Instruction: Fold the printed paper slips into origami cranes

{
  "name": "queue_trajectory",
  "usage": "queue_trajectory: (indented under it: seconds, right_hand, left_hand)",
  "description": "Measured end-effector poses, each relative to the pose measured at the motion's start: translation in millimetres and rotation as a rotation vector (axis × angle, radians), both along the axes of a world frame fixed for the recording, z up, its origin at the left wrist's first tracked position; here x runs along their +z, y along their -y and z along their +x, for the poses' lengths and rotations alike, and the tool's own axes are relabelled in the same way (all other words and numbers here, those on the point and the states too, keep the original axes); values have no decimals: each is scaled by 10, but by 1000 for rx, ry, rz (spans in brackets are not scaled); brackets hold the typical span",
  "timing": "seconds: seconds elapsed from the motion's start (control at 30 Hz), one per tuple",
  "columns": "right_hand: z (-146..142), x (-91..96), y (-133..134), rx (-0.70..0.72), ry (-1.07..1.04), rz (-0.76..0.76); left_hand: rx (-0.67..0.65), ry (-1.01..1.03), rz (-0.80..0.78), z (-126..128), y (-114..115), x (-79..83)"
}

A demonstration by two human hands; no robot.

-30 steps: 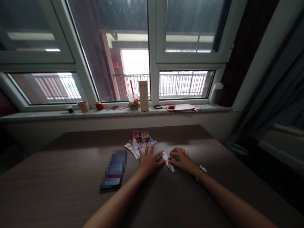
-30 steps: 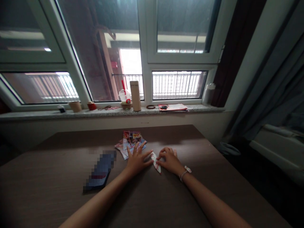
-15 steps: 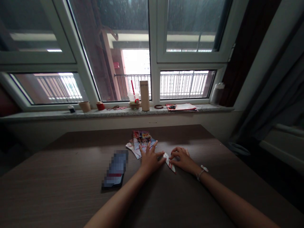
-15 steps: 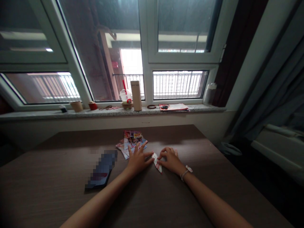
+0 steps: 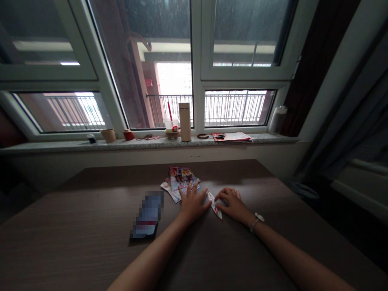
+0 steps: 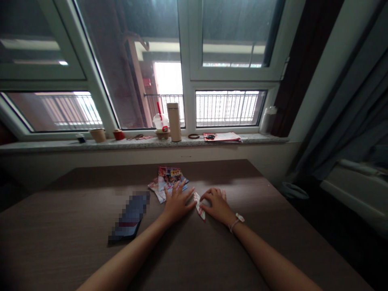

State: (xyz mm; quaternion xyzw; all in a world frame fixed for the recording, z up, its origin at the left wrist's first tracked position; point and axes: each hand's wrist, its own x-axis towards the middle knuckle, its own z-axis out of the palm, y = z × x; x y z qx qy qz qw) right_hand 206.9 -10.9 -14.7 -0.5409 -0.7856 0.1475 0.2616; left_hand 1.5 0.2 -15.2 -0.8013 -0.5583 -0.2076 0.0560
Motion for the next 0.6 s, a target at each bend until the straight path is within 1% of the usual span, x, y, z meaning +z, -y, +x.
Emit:
queue_trajectory:
  seconds: [0.07,0.17,0.37,0.6]
  right_hand:
    - [-4,-15,-9,6,6,15]
    - [-22,-33,-42,-23,10,28]
    - [-57,16,-83,-55,4,7]
    - [-8,165,-55,24,47,-43]
  left_hand:
    - [-38,9,15,0,10,23]
    - [-65,28,-30,8,17,46]
    - [6,56,-135,43,10,75]
    - [43,39,-137,46,9,135]
